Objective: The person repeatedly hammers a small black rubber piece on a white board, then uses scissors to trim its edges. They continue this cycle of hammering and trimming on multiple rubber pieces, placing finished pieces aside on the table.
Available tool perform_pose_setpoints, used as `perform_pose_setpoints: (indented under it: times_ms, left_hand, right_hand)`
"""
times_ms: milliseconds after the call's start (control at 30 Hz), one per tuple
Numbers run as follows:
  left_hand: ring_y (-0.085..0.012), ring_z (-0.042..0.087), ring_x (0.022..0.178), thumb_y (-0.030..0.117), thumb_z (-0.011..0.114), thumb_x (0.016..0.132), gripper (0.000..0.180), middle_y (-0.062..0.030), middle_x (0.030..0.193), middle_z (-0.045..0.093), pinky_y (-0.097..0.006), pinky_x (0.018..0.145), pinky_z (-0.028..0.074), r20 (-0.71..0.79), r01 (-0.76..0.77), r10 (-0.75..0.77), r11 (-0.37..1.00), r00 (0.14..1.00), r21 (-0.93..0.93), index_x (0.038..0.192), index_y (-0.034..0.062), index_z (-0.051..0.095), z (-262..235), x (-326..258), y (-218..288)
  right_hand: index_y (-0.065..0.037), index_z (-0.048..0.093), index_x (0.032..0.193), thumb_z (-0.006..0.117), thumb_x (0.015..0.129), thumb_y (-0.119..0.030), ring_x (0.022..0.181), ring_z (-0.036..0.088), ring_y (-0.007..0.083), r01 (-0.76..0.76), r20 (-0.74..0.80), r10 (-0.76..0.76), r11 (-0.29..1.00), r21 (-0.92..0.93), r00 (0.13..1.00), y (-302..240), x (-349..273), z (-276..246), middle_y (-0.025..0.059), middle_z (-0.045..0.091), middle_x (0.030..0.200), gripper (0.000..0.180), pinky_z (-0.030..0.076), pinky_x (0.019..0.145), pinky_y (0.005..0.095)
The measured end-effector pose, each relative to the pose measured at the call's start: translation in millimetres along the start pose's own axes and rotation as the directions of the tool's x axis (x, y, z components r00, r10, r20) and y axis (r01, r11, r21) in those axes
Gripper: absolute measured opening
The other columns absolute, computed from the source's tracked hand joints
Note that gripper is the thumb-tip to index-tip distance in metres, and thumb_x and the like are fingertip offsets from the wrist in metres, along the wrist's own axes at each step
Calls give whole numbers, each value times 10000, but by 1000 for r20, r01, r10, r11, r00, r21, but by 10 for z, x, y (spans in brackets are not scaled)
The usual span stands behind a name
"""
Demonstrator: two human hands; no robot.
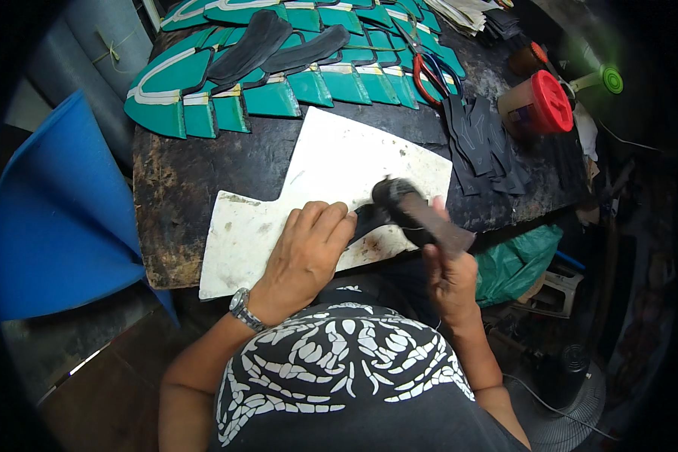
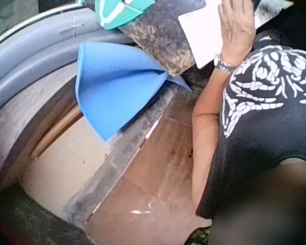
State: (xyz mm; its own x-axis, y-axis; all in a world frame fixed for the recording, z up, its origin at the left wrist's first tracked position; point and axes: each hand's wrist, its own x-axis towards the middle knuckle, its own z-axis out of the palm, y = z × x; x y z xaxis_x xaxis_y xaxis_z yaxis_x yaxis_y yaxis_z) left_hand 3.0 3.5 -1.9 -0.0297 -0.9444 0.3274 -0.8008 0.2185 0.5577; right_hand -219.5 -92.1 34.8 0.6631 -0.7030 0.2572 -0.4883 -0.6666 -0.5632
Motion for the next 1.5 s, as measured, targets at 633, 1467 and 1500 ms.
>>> perform_pose_setpoints:
  times_ms: [633,1467,1500]
  left_hand:
    - [-286,570,1108,33,648,919,257,-133,1180,610,-410,930,436,14,89,-88,991,996,-104,1170,-18,631,-108,-150,-30]
    - [-263,542,960,60,731,893,193,-85,1029,588,-387,855,373,-71,166,-168,986,983,-29,1069,28,661,-88,-195,44]
    - [-260,540,957,61,735,890,181,-79,1013,586,-385,852,372,-68,166,-169,985,983,-41,1054,31,663,-90,-200,39]
  right_hand:
    - [-122,580,1468,750,910,-48,1030,751,291,-48,66,41,994,98,997,-94,92,60,111,704,1321,587,590,799,368]
    - [-233,539,1525,768,852,-42,682,675,274,32,156,-29,999,-23,987,-84,141,45,82,674,873,737,530,609,381]
    - [-236,534,1530,770,845,-42,668,663,270,60,148,-70,996,68,987,-102,134,57,80,655,848,750,520,595,381]
